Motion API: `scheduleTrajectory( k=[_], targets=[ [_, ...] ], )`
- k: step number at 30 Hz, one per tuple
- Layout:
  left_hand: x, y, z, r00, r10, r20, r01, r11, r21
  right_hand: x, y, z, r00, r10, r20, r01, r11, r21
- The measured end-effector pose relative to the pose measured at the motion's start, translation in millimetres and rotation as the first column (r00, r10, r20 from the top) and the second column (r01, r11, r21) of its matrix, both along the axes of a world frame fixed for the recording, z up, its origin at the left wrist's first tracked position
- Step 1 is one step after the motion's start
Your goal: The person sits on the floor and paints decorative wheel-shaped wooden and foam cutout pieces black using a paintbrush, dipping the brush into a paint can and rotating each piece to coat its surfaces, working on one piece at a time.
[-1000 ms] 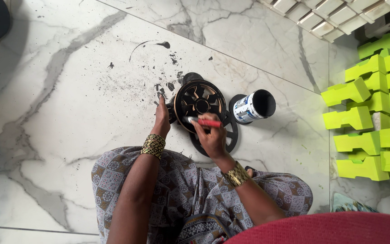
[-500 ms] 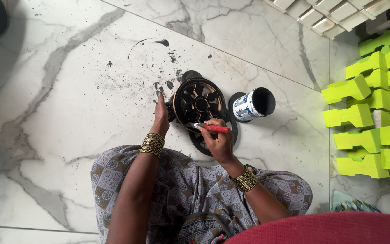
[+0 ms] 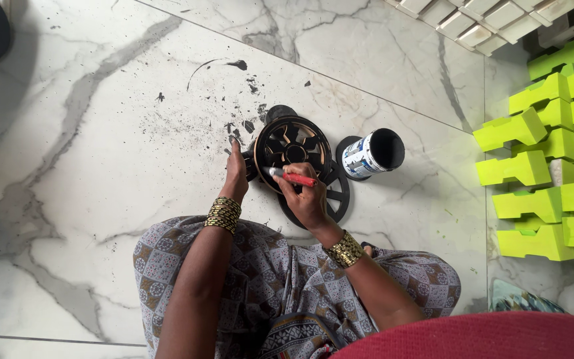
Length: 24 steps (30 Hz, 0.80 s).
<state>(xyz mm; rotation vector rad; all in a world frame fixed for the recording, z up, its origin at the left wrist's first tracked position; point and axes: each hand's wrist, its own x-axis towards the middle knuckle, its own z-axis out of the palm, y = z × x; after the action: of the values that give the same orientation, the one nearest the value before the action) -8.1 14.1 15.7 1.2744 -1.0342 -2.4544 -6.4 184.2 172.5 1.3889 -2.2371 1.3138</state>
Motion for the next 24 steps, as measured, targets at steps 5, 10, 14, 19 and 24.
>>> scheduleTrajectory(
  k=[5, 10, 14, 19, 24],
  targets=[
    [4.0, 1.1, 3.9, 0.995, -0.034, -0.095, -0.014, 0.888, -0.459, 1.5, 37.5, -1.6, 0.998, 0.021, 0.051, -0.029, 0.987, 0.161],
    [-4.3, -2.0, 7.6, 0.999, 0.013, -0.051, -0.011, 0.999, 0.036, -17.6, 81.5, 0.1, 0.997, 0.059, -0.043, -0.049, 0.978, 0.202],
    [-1.7, -3.1, -1.4, 0.999, 0.015, -0.046, -0.014, 1.000, 0.009, -43.0, 106.3, 8.1, 0.995, -0.039, -0.095, 0.059, 0.972, 0.227],
    [-0.7, -7.0, -12.1, 1.000, -0.030, -0.003, 0.030, 0.999, -0.011, -78.1, 117.1, 15.9, 0.978, -0.206, 0.026, 0.204, 0.977, 0.070],
    [7.3, -8.8, -16.9, 0.999, -0.035, 0.041, 0.036, 0.999, -0.030, -94.8, 115.9, 7.9, 0.970, -0.241, 0.028, 0.242, 0.970, -0.035]
  ],
)
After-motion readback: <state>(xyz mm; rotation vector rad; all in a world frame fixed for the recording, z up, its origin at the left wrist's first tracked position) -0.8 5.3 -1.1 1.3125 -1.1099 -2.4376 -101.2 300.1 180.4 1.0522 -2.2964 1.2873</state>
